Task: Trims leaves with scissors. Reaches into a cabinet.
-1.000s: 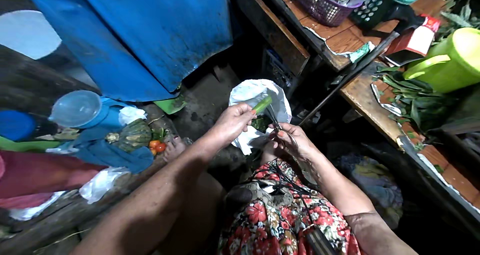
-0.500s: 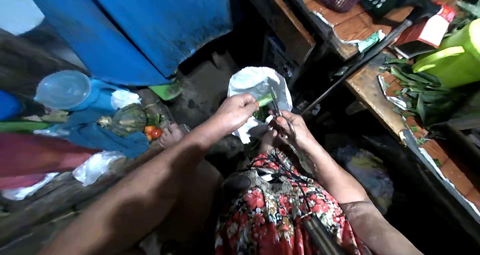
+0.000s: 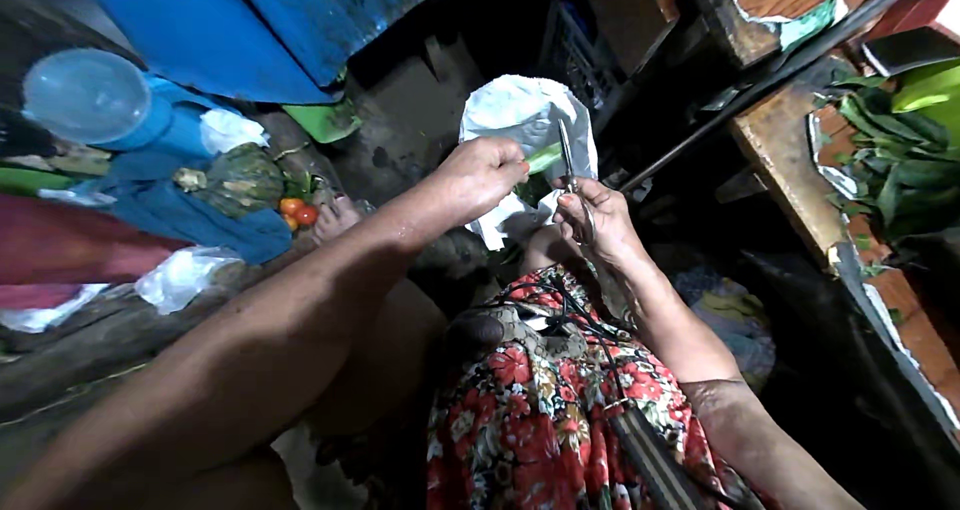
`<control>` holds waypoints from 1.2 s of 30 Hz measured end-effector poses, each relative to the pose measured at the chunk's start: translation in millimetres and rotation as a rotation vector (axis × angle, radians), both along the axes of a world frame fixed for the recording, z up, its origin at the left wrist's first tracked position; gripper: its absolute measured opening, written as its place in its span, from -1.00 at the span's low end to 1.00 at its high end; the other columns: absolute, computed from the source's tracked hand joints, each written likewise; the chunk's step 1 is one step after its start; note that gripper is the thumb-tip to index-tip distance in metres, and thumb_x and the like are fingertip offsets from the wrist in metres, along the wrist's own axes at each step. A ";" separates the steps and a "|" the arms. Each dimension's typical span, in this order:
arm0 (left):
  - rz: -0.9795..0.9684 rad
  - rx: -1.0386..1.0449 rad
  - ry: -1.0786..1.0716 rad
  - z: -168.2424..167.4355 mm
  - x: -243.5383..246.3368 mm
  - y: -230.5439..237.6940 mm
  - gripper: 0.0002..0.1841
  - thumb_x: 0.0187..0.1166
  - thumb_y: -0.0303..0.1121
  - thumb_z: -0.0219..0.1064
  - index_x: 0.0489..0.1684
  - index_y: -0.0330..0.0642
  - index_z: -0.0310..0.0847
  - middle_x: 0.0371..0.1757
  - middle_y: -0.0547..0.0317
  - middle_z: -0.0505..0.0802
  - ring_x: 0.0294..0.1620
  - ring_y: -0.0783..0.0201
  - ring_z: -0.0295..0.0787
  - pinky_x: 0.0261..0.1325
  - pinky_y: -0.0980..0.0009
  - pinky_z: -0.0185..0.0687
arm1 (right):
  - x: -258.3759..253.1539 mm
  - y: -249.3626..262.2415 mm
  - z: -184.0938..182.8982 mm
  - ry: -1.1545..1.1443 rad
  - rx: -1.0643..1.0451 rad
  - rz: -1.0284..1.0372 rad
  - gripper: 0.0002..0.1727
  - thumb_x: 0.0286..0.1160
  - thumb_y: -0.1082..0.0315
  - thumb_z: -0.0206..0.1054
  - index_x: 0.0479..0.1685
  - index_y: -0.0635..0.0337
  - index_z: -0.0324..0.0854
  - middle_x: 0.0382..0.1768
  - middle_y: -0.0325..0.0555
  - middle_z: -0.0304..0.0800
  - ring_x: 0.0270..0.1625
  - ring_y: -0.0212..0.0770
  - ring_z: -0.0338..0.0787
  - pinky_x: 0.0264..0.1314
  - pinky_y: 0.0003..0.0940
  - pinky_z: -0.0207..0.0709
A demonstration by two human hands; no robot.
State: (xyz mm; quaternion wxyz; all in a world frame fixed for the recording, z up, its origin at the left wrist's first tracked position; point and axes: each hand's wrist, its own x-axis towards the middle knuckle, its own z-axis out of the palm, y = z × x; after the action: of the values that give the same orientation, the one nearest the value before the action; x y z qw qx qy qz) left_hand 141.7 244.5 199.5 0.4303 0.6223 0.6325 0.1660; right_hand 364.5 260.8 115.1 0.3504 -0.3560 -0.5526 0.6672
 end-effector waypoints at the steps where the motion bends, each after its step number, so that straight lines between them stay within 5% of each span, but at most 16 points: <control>1: 0.007 0.016 -0.006 -0.5 -1.1 -0.1 -0.68 0.87 -0.25 0.06 -0.24 -0.20 0.64 -0.43 0.17 0.62 -0.44 0.33 0.52 -0.28 0.33 0.46 | 0.0 -0.5 -0.4 -0.007 0.005 -0.005 -0.67 0.65 0.37 0.31 0.26 0.37 0.60 -0.36 -0.21 0.80 -0.51 -0.44 0.70 -0.46 -0.55 0.64; 7: 0.143 0.054 -0.105 -5.1 -6.9 0.9 -0.72 0.87 -0.26 0.07 -0.19 -0.17 0.63 -0.45 0.23 0.60 -0.50 0.40 0.49 -0.35 0.45 0.45 | 4.3 -5.4 6.3 -0.095 0.022 0.087 -0.56 0.67 0.14 0.30 0.36 0.25 0.54 -0.13 -0.13 0.83 -0.26 -0.35 0.79 -0.18 -0.43 0.74; 11: 0.156 0.044 -0.133 -7.2 -6.2 1.2 -0.71 0.86 -0.25 0.08 -0.22 -0.17 0.63 -0.47 0.24 0.60 -0.51 0.40 0.49 -0.36 0.44 0.45 | 3.9 -7.3 5.8 -0.132 0.021 0.109 -0.45 0.60 -0.09 0.34 0.34 0.15 0.59 -0.21 -0.12 0.81 -0.45 -0.34 0.70 -0.49 -0.47 0.60; 16: 0.085 0.031 -0.132 -8.8 -3.7 -0.7 -0.70 0.86 -0.26 0.08 -0.22 -0.19 0.65 -0.53 0.23 0.55 -0.57 0.39 0.42 -0.42 0.44 0.37 | -1.5 -7.5 9.6 -0.173 0.009 0.100 -0.51 0.65 -0.01 0.32 0.34 0.16 0.61 -0.31 -0.11 0.82 -0.56 -0.36 0.63 -0.62 -0.52 0.46; 28: 0.043 -0.036 -0.104 -6.0 -3.6 0.7 -0.68 0.86 -0.26 0.08 -0.34 -0.17 0.62 -0.59 0.24 0.48 -0.61 0.38 0.31 -0.47 0.42 0.24 | -0.5 -8.1 3.8 -0.127 0.068 0.094 -0.67 0.60 0.28 0.41 0.23 0.24 0.65 -0.47 -0.15 0.76 -0.62 -0.39 0.62 -0.60 -0.53 0.55; 36: 0.109 -0.025 -0.165 -10.1 -5.6 2.5 -0.69 0.86 -0.28 0.08 -0.32 -0.19 0.60 -0.60 0.24 0.47 -0.64 0.39 0.31 -0.51 0.47 0.23 | 2.6 -4.4 0.4 -0.227 0.094 0.087 -0.61 0.55 0.17 0.47 0.20 0.22 0.65 -0.36 -0.17 0.78 -0.43 -0.36 0.74 -0.34 -0.43 0.69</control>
State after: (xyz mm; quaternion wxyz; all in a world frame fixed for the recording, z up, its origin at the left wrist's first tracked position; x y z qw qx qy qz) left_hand 136.0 247.0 189.4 0.4790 0.5657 0.6300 0.2316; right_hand 367.1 256.4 115.5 0.2725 -0.3881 -0.6344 0.6104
